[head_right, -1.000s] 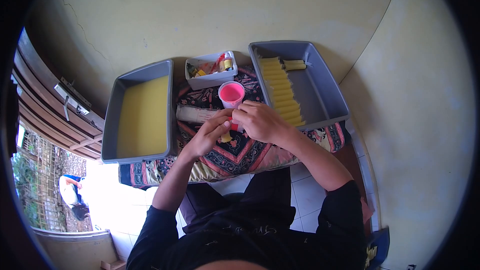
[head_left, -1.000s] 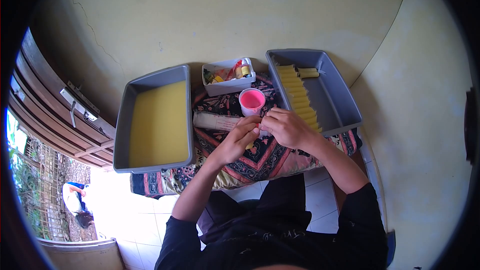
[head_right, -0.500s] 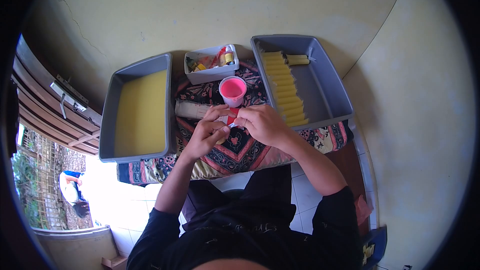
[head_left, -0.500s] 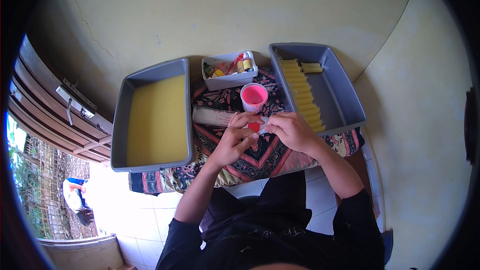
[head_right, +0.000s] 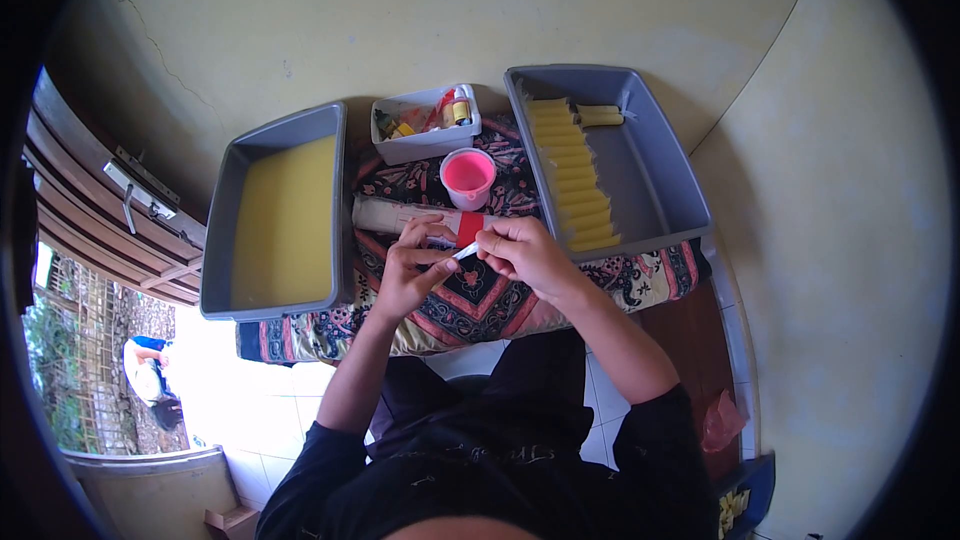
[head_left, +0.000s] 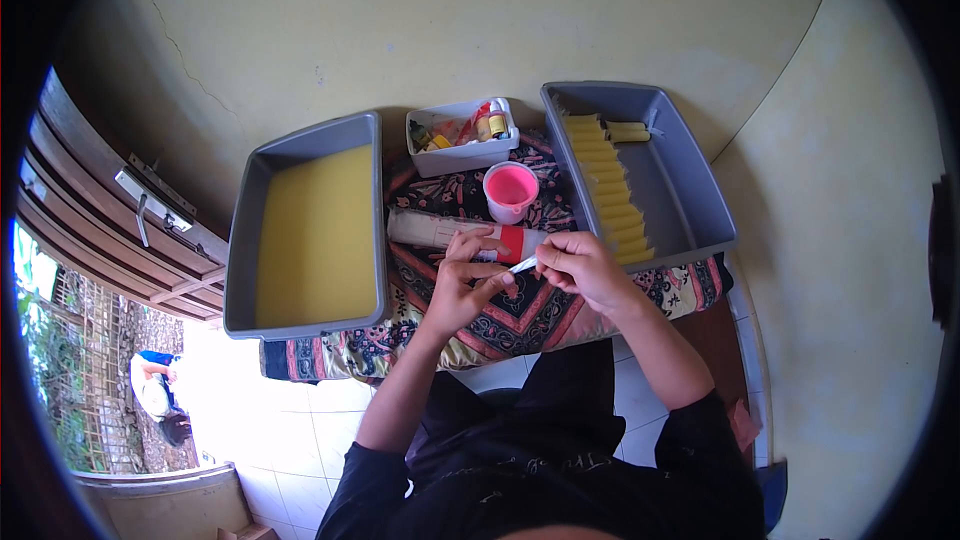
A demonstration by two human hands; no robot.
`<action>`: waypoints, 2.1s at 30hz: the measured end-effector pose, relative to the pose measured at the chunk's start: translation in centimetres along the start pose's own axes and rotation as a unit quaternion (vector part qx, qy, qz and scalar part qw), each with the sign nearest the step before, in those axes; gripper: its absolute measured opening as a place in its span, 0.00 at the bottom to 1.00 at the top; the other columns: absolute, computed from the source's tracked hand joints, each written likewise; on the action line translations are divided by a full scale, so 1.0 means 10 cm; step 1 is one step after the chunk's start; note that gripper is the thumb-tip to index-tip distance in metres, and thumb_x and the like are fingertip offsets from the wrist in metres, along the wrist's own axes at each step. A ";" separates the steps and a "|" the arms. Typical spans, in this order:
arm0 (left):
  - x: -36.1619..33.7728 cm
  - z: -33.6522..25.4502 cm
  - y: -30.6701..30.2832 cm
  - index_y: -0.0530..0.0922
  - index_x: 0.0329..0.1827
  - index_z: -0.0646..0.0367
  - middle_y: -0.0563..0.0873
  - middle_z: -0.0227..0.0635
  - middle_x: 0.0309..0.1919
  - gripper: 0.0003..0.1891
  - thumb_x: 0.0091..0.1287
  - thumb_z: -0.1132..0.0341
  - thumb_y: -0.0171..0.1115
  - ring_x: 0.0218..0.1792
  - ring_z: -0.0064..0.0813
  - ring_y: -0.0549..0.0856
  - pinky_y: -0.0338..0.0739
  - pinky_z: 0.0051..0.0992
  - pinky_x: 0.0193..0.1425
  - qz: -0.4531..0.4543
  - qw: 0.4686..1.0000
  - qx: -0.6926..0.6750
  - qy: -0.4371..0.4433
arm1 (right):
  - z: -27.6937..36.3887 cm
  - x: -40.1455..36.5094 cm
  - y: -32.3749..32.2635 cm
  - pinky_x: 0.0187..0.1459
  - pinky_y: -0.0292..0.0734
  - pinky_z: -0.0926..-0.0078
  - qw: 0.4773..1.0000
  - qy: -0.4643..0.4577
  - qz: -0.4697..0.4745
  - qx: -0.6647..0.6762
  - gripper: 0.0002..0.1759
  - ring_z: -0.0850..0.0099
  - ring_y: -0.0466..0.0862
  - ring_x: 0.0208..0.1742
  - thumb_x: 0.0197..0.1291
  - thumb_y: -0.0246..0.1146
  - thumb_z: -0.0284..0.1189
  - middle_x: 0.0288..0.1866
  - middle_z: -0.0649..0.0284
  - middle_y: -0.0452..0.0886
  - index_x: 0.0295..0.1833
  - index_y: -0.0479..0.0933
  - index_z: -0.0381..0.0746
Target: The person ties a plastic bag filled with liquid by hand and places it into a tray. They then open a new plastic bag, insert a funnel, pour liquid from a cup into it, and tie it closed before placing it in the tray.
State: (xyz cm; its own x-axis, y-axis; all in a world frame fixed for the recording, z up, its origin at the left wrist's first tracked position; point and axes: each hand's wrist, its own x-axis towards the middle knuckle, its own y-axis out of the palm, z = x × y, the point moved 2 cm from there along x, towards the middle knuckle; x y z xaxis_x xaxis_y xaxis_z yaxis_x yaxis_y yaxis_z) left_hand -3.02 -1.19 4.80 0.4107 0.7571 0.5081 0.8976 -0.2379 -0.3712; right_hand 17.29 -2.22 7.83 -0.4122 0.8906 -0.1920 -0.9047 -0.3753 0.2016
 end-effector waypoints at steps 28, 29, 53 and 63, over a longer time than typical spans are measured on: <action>-0.08 -0.12 0.32 0.83 0.29 0.63 0.79 0.39 0.51 0.06 0.47 0.74 0.66 0.61 0.47 0.72 0.58 0.51 0.68 -0.034 0.984 0.176 0.005 | -0.14 -0.11 0.38 0.18 0.75 0.71 0.640 -0.289 -0.137 -0.698 0.07 0.67 0.82 0.19 0.62 0.57 0.29 0.23 0.62 0.78 0.39 0.71 0.36; -0.07 -0.14 0.32 0.83 0.30 0.62 0.78 0.39 0.52 0.07 0.47 0.73 0.66 0.63 0.48 0.71 0.55 0.54 0.70 -0.016 0.983 0.181 0.010 | -0.11 -0.12 0.36 0.18 0.76 0.71 0.651 -0.282 -0.122 -0.694 0.07 0.65 0.82 0.20 0.62 0.57 0.29 0.23 0.60 0.78 0.39 0.71 0.35; -0.23 -0.11 0.27 0.87 0.29 0.52 0.80 0.27 0.42 0.06 0.47 0.69 0.71 0.59 0.40 0.74 0.50 0.55 0.72 -0.116 0.973 0.193 0.056 | -0.29 -0.02 0.28 0.17 0.63 0.80 0.994 0.010 0.012 -0.104 0.06 0.83 0.71 0.19 0.68 0.50 0.27 0.22 0.67 0.69 0.37 0.67 0.37; -0.23 -0.01 0.23 0.85 0.31 0.57 0.77 0.33 0.40 0.07 0.49 0.69 0.72 0.54 0.40 0.74 0.53 0.51 0.70 -0.072 0.994 0.077 0.020 | -0.25 0.04 0.10 0.24 0.67 0.86 0.996 0.003 0.086 -0.007 0.03 0.84 0.72 0.23 0.60 0.58 0.22 0.26 0.67 0.75 0.32 0.72 0.37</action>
State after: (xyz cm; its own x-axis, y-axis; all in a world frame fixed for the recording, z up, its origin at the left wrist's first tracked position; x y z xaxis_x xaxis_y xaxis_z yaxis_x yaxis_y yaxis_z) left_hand -1.90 -3.53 2.85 0.2877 0.7514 0.5938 0.9140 -0.0303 -0.4045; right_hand 15.99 -2.90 5.54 -0.5626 0.8108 -0.1613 -0.8215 -0.5264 0.2191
